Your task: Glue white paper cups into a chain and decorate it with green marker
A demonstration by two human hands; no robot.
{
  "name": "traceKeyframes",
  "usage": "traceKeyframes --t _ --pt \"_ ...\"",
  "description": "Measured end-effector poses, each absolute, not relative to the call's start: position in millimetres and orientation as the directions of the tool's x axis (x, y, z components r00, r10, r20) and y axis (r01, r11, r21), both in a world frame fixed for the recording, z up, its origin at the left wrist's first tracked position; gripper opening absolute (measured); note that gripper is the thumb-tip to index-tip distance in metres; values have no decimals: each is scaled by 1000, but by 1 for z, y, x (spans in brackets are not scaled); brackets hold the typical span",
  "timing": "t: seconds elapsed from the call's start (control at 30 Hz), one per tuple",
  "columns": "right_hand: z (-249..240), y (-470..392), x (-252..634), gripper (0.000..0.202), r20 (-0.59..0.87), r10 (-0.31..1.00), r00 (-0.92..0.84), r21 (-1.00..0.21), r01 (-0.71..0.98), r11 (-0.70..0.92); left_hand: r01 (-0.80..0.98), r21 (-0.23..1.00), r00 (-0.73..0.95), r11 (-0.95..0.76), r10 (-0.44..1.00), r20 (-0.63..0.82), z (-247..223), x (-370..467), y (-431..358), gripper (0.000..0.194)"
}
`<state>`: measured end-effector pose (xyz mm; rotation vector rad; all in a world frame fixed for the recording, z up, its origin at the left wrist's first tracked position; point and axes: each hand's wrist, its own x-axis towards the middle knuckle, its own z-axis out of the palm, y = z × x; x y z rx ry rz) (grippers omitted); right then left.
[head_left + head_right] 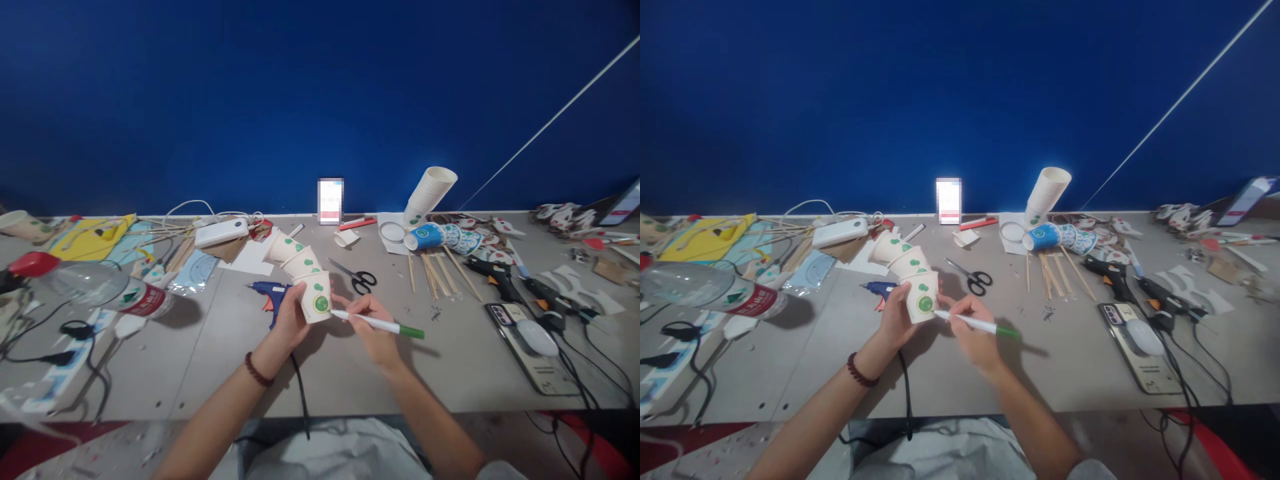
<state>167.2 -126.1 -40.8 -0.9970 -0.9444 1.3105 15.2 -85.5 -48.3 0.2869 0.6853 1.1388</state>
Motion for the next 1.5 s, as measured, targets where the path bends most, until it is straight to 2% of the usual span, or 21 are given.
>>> traceKeyframes --t 0.4,0.87,1.13,1.5 --pt "-41 -126 166 12 -36 997 67 -949 -314 -13 -730 550 250 406 907 -338 -48 16 -85 37" --pt "-54 -127 165 12 -1 996 85 -887 -460 39 -723 555 269 412 907 -323 -49 14 -86 40" --pt "-45 -128 162 19 -85 991 106 -924 -380 -39 -680 607 279 411 911 -305 -50 14 -87 39" --pt "-51 -129 164 16 -80 994 77 -949 -312 -52 -627 673 291 392 920 -264 -47 16 -88 45"
